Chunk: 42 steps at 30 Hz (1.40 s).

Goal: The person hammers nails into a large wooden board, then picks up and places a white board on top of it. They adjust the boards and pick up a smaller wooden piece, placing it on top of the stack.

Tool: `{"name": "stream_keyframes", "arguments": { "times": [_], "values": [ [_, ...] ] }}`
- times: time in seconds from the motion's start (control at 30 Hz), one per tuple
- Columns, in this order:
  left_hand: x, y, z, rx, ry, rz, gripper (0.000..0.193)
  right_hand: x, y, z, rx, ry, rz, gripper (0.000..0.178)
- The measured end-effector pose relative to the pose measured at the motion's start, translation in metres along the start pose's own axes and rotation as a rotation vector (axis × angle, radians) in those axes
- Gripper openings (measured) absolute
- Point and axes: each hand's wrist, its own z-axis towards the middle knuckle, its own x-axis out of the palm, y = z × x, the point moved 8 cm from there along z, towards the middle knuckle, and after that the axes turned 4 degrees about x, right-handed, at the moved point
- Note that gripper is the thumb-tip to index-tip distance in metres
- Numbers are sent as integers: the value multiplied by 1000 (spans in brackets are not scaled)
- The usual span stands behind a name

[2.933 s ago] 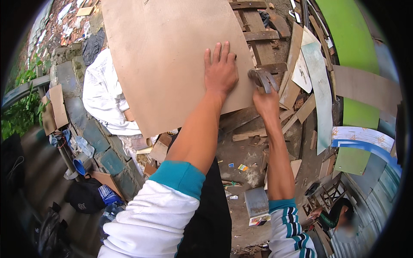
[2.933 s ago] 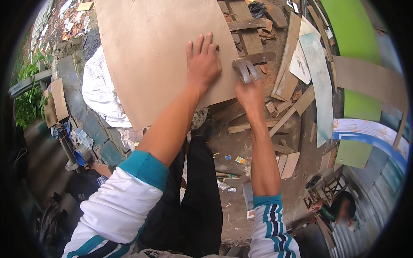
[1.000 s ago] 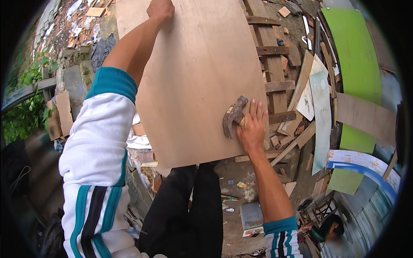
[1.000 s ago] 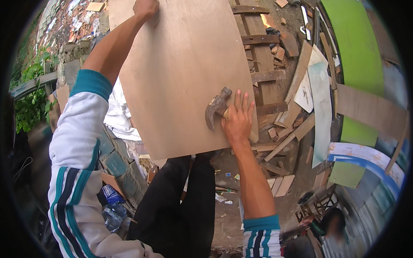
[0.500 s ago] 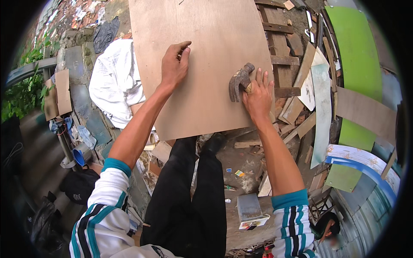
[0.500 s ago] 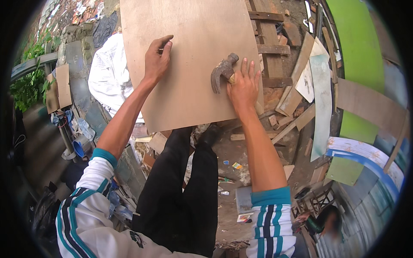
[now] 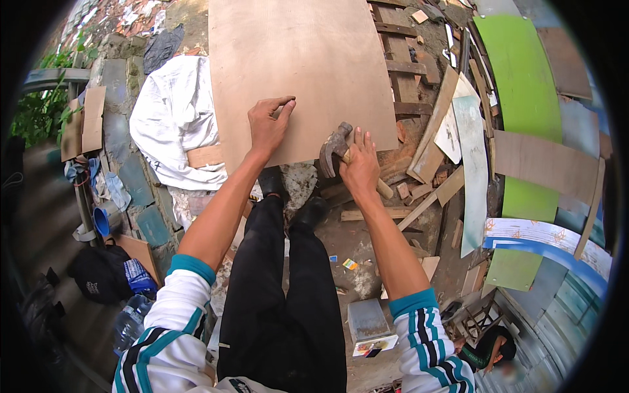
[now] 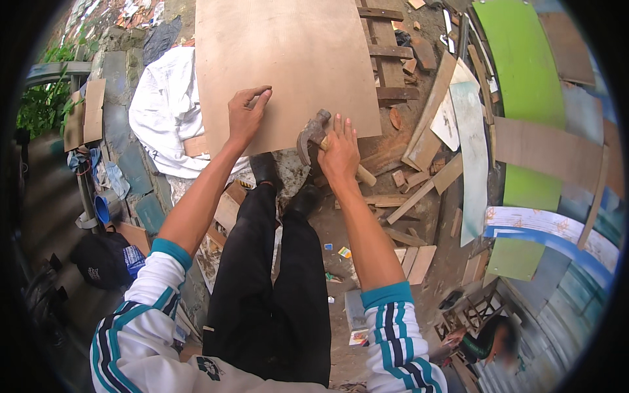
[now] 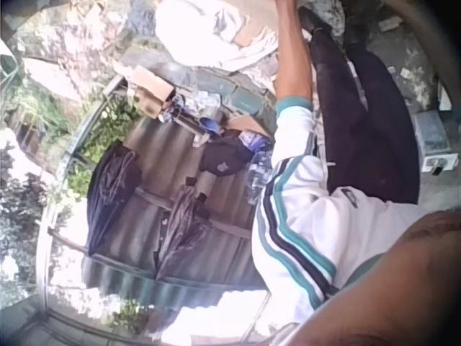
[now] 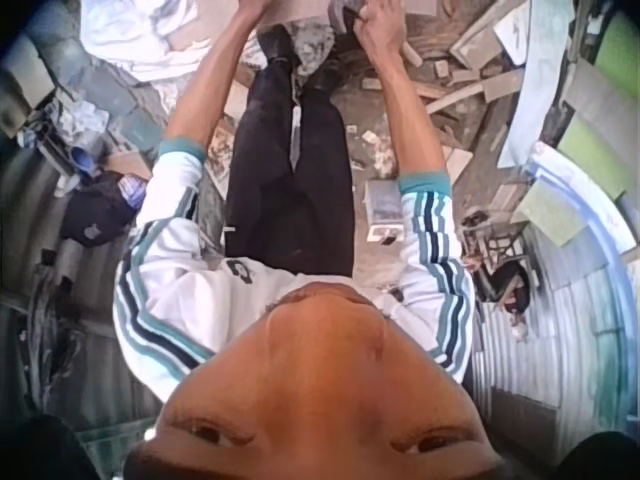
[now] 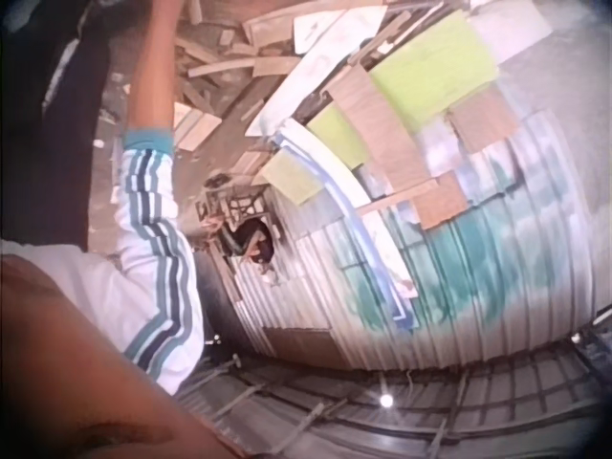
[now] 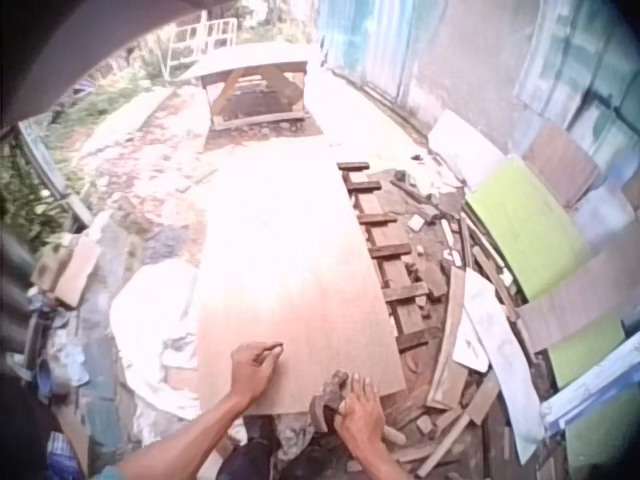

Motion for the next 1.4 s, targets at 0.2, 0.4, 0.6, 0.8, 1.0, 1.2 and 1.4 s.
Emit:
{"name": "stream_keyframes", "arguments": {
  "times": [0.2, 0.4, 0.6, 0.8, 1.0, 1.2, 1.4],
  "values": [
    [24, -8, 4, 101, 135, 256, 19, -5, -3, -27, -22, -7, -4, 27],
    [36, 2, -1, 127, 153, 359, 20, -3, -2, -29, -55, -36, -39, 23],
    [38, 0, -6, 146, 108, 367, 19, -2, -5, -29, -15, -8, -58, 22],
    [37, -3, -10, 214, 76, 389, 16, -2, -4, -27, -12, 3, -51, 21],
    [36, -4, -14, 233, 51, 404, 15, -3, -2, -28, -12, 1, -60, 22],
    [42, -17, -17, 338, 60, 413, 14, -3, -4, -28, -16, 7, -70, 21],
    [40, -13, -17, 316, 34, 384, 13, -3, -3, -28, -19, 20, -72, 20]
  ]
}}
